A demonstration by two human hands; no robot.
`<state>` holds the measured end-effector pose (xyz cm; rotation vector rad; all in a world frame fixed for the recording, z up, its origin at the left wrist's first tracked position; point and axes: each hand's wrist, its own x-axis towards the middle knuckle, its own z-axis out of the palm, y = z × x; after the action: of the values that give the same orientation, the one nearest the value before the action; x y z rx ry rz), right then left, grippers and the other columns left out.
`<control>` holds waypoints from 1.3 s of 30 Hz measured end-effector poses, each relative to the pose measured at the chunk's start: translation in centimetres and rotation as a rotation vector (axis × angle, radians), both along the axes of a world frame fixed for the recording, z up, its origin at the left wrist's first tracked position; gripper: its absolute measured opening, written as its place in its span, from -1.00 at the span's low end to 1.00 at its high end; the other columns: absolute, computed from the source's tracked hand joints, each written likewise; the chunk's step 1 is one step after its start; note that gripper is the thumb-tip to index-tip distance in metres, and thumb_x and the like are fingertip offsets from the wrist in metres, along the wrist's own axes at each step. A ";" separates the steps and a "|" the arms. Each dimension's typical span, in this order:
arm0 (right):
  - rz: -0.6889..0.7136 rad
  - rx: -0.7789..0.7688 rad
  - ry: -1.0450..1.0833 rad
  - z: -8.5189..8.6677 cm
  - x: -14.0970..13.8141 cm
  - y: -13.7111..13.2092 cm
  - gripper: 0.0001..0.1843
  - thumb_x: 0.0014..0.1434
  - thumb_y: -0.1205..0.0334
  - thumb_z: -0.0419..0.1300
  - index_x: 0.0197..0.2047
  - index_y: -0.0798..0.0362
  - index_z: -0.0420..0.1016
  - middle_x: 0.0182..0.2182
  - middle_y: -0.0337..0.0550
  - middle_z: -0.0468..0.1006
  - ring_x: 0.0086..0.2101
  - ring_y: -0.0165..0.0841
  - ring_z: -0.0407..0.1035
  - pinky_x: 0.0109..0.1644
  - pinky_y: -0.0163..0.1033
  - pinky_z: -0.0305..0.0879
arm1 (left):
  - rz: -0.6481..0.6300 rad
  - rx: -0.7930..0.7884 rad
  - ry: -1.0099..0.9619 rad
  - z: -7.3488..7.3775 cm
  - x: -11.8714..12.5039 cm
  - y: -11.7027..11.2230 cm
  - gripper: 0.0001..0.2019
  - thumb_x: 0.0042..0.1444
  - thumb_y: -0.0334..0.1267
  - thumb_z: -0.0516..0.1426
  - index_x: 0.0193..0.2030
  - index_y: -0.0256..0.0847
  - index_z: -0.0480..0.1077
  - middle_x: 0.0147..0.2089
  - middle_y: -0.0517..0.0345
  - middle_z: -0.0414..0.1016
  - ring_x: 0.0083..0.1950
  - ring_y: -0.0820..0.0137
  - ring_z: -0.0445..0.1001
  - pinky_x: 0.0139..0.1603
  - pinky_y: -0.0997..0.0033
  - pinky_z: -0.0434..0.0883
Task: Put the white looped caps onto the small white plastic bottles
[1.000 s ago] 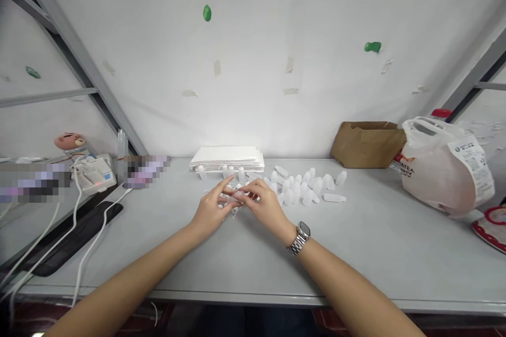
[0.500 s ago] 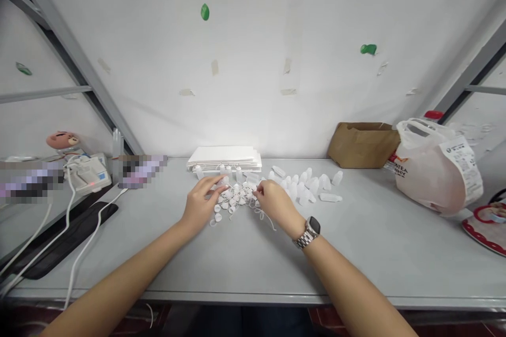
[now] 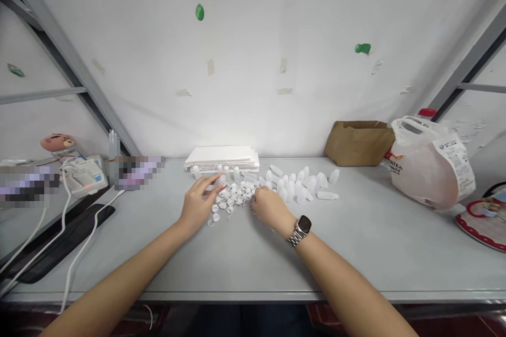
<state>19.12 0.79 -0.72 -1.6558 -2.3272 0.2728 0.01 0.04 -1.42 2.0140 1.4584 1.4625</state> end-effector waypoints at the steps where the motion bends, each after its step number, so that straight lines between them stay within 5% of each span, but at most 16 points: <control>1: 0.014 -0.007 0.015 0.1 0.1 0.1 -0.91 0.02 0.41 0.07 -0.47 0.12 0.38 -0.44 -0.06 0.44 -0.48 -0.36 0.32 -0.47 -0.32 0.08 | -0.001 -0.003 -0.005 0.0 0.0 0.0 -0.75 0.11 -0.24 0.05 -0.05 -0.04 0.38 -0.16 0.14 0.41 -0.11 0.39 0.38 -0.20 0.41 0.45; 12: 0.089 0.054 0.280 0.2 0.2 0.9 -0.86 0.03 0.41 0.04 -0.44 0.12 0.42 -0.40 -0.11 0.38 -0.45 -0.41 0.28 -0.33 -0.28 0.20 | 0.003 -0.036 -0.014 -0.1 0.0 0.2 -0.74 0.10 -0.19 0.05 -0.07 -0.05 0.39 -0.18 0.14 0.41 -0.18 0.39 0.41 -0.24 0.41 0.45; 16: 0.027 0.013 0.636 1.8 0.5 1.0 -0.85 0.09 0.22 0.08 -0.33 0.11 0.41 -0.44 -0.15 0.43 -0.43 -0.39 0.32 -0.32 -0.25 0.25 | -0.045 -0.109 -0.073 -0.1 0.2 0.1 -0.74 0.06 -0.18 0.08 -0.09 -0.07 0.41 -0.18 0.13 0.42 -0.19 0.38 0.42 -0.27 0.41 0.47; 22: 0.097 -0.164 1.149 2.9 -0.1 0.2 -0.77 0.04 0.10 0.16 -0.29 0.07 0.45 -0.25 -0.13 0.49 -0.28 -0.39 0.35 -0.14 -0.22 0.27 | -0.281 -0.402 -0.336 -0.1 1.4 -0.7 -0.68 -0.03 -0.16 0.15 -0.10 -0.16 0.42 -0.09 0.05 0.43 -0.12 0.29 0.43 -0.33 0.34 0.52; 30: 0.158 -0.294 1.218 1.2 -1.2 -0.2 -0.83 0.03 0.13 0.19 -0.32 0.03 0.47 -0.31 -0.17 0.50 -0.27 -0.36 0.36 -0.17 -0.23 0.26 | -0.388 -0.532 -0.463 0.3 2.0 -1.4 -0.69 -0.05 -0.21 0.17 -0.13 -0.25 0.42 -0.19 0.06 0.46 -0.16 0.30 0.43 -0.29 0.26 0.53; 39: 0.200 -0.312 1.166 1.5 -1.0 -0.3 -0.86 0.02 0.17 0.20 -0.32 0.00 0.51 -0.34 -0.19 0.50 -0.29 -0.36 0.36 -0.18 -0.20 0.26 | -0.387 -0.517 -0.433 0.4 1.9 -1.4 -0.75 -0.06 -0.21 0.17 -0.23 -0.24 0.47 -0.25 0.12 0.41 -0.25 0.38 0.42 -0.26 0.30 0.51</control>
<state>18.16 0.47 0.78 -0.8891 -1.5352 1.2821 1.89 -1.36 -1.06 1.4475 1.0502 1.1174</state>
